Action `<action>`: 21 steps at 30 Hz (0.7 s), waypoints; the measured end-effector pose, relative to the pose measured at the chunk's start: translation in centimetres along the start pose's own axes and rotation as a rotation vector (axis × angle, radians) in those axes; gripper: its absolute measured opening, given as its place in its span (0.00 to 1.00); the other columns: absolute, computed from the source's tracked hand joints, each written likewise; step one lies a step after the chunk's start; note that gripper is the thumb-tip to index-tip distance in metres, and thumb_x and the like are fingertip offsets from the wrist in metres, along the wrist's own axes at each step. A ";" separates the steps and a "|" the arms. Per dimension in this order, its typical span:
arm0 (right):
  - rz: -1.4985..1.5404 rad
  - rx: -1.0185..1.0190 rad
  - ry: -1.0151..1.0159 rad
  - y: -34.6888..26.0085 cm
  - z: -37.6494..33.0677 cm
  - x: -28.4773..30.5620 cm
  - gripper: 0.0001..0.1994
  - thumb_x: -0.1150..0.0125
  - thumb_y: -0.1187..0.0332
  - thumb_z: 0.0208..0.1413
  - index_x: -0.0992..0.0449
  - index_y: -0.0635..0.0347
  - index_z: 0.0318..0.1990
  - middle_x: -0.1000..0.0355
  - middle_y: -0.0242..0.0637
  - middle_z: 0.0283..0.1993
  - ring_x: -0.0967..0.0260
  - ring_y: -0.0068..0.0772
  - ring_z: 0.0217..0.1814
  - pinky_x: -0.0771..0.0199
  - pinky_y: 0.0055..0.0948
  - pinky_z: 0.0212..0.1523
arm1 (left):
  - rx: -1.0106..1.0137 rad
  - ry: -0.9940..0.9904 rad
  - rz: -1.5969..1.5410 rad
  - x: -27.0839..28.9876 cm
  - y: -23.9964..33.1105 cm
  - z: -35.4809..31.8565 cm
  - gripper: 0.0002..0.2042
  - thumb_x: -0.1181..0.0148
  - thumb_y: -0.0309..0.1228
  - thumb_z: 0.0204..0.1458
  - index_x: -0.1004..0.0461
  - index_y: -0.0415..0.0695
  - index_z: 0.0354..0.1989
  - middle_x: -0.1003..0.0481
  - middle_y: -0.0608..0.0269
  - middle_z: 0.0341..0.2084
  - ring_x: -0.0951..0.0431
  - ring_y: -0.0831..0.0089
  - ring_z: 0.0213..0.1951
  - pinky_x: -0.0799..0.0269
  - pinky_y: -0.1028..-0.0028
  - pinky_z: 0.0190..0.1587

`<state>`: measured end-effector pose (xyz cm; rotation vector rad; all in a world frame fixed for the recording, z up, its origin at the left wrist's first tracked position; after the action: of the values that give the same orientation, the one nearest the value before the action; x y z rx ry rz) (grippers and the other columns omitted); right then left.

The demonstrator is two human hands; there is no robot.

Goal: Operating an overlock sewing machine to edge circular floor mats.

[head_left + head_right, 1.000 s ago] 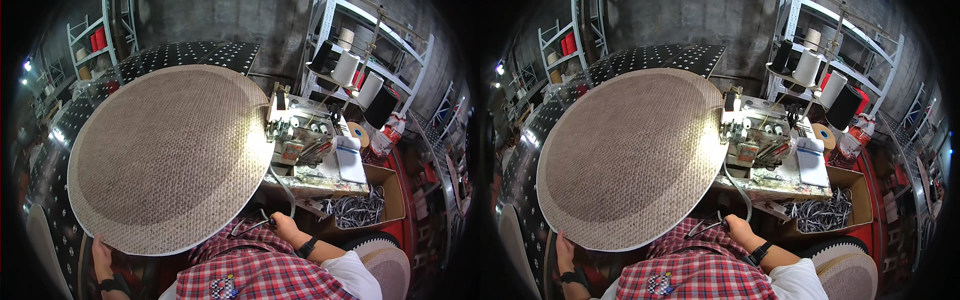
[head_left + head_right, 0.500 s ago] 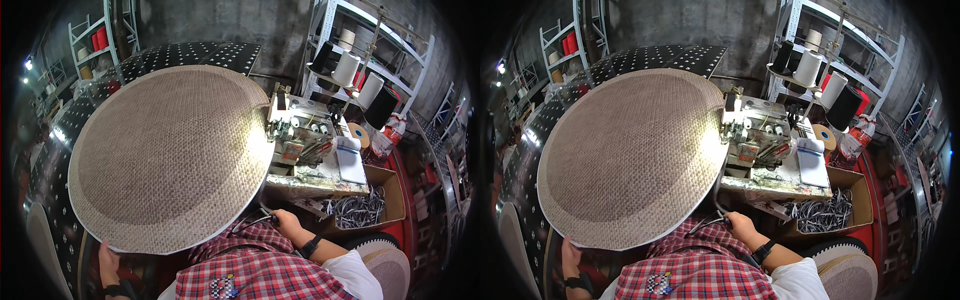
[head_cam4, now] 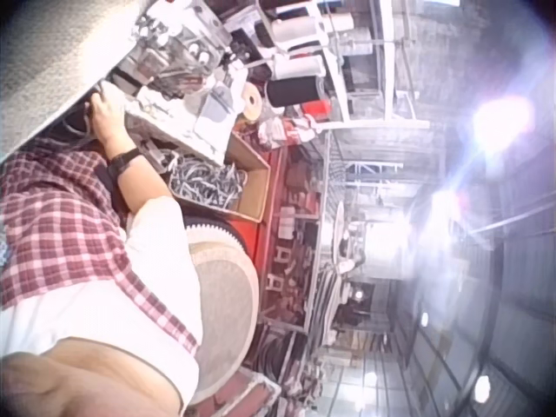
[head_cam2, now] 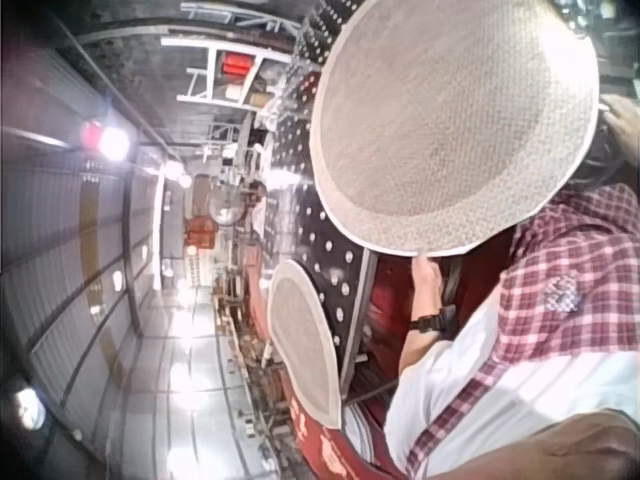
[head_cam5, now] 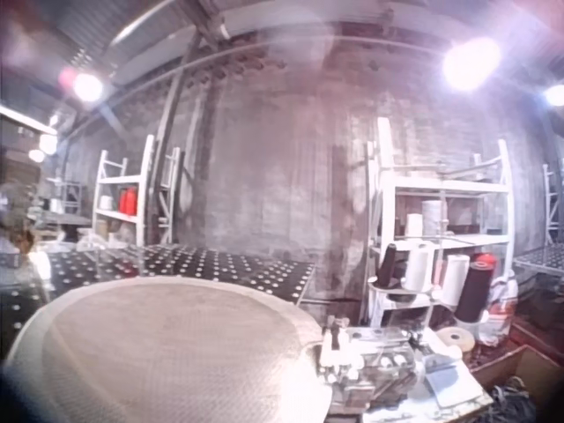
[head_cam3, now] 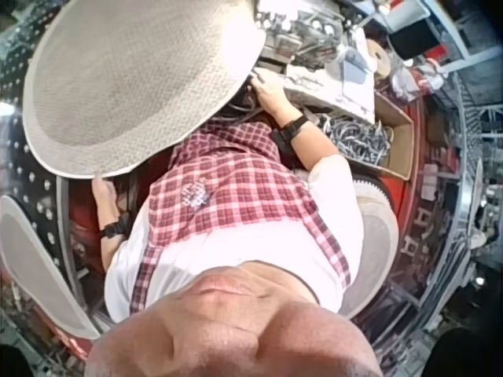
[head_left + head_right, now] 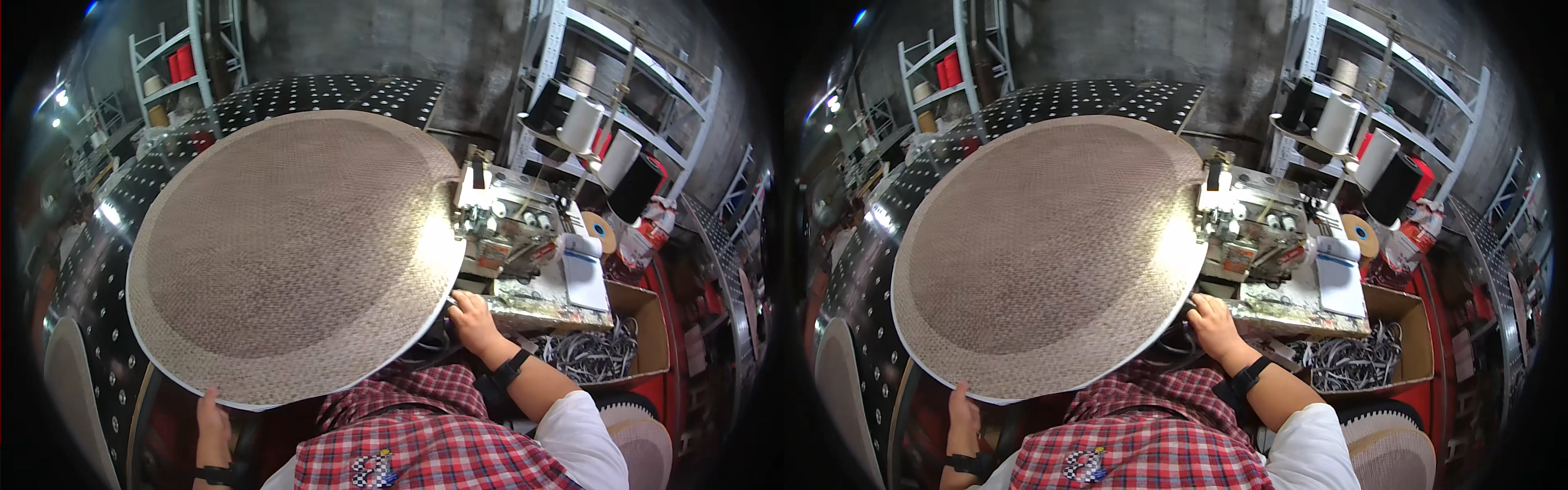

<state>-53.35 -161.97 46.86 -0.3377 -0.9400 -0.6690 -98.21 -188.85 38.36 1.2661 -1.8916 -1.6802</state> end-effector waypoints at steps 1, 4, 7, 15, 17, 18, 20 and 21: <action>-0.021 0.033 0.049 -0.1 0.6 -0.2 0.08 0.52 0.72 0.36 0.31 0.60 0.29 0.36 0.41 0.41 0.41 0.41 0.49 0.43 0.38 0.49 | 0.009 -0.058 0.021 -1.0 -0.5 -0.8 0.21 0.50 0.31 0.46 0.41 0.34 0.48 0.36 0.54 0.45 0.35 0.63 0.47 0.42 0.67 0.51; 0.012 0.163 0.116 -0.4 2.4 -0.9 0.15 0.52 0.74 0.37 0.31 0.65 0.37 0.35 0.43 0.44 0.41 0.44 0.50 0.44 0.39 0.53 | -0.051 -0.085 0.003 -2.5 -1.5 -3.0 0.13 0.49 0.33 0.44 0.33 0.36 0.35 0.29 0.57 0.27 0.28 0.68 0.30 0.32 0.71 0.34; 0.194 0.063 0.080 -0.1 3.3 -1.7 0.16 0.51 0.75 0.38 0.31 0.63 0.40 0.33 0.41 0.43 0.39 0.40 0.48 0.39 0.38 0.48 | 0.153 -0.034 0.592 -1.7 -3.4 -4.7 0.13 0.50 0.38 0.46 0.31 0.38 0.25 0.30 0.63 0.16 0.31 0.70 0.22 0.35 0.69 0.26; 0.150 -0.029 -0.159 -1.5 -1.1 -3.3 0.14 0.44 0.72 0.34 0.34 0.64 0.33 0.35 0.47 0.30 0.38 0.50 0.33 0.39 0.39 0.33 | -0.083 0.053 -0.237 -0.3 0.8 -0.1 0.16 0.52 0.35 0.48 0.33 0.34 0.40 0.30 0.57 0.37 0.30 0.69 0.39 0.39 0.71 0.46; 0.183 -0.041 -0.170 -1.8 -2.5 -2.7 0.10 0.44 0.73 0.35 0.33 0.64 0.30 0.36 0.46 0.26 0.39 0.49 0.29 0.39 0.38 0.31 | -0.033 0.092 -0.217 1.0 1.6 1.5 0.17 0.52 0.36 0.48 0.34 0.34 0.41 0.30 0.57 0.37 0.30 0.68 0.40 0.39 0.70 0.45; 0.243 0.007 -0.126 -2.3 -2.9 -1.8 0.08 0.44 0.72 0.38 0.32 0.65 0.28 0.36 0.44 0.23 0.40 0.48 0.25 0.38 0.37 0.28 | -0.126 0.041 -0.177 1.0 2.8 2.0 0.18 0.52 0.37 0.48 0.34 0.34 0.41 0.30 0.57 0.37 0.30 0.68 0.39 0.38 0.70 0.45; 0.313 -0.108 -0.191 -2.9 -4.2 -2.0 0.08 0.46 0.73 0.39 0.32 0.65 0.29 0.36 0.46 0.23 0.40 0.47 0.26 0.39 0.35 0.29 | -0.072 0.064 -0.099 1.3 2.3 2.4 0.18 0.52 0.37 0.48 0.34 0.34 0.41 0.30 0.57 0.37 0.30 0.69 0.39 0.38 0.70 0.44; 0.340 -0.182 -0.200 -2.7 -4.7 -1.8 0.07 0.46 0.74 0.39 0.32 0.65 0.29 0.36 0.46 0.24 0.40 0.45 0.26 0.39 0.35 0.29 | -0.027 0.039 -0.012 0.7 1.6 2.3 0.18 0.52 0.37 0.49 0.34 0.34 0.41 0.30 0.58 0.37 0.30 0.69 0.38 0.38 0.70 0.44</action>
<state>-52.91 -165.85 42.68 -0.7194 -0.9831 -0.4129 -100.93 -188.07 39.03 1.2932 -1.8363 -1.6690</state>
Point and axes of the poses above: each hand's wrist, its own z-axis towards the middle knuckle, its own x-axis out of the back of the hand, y = z × x, the point moved 9 cm from there along z, towards the middle knuckle
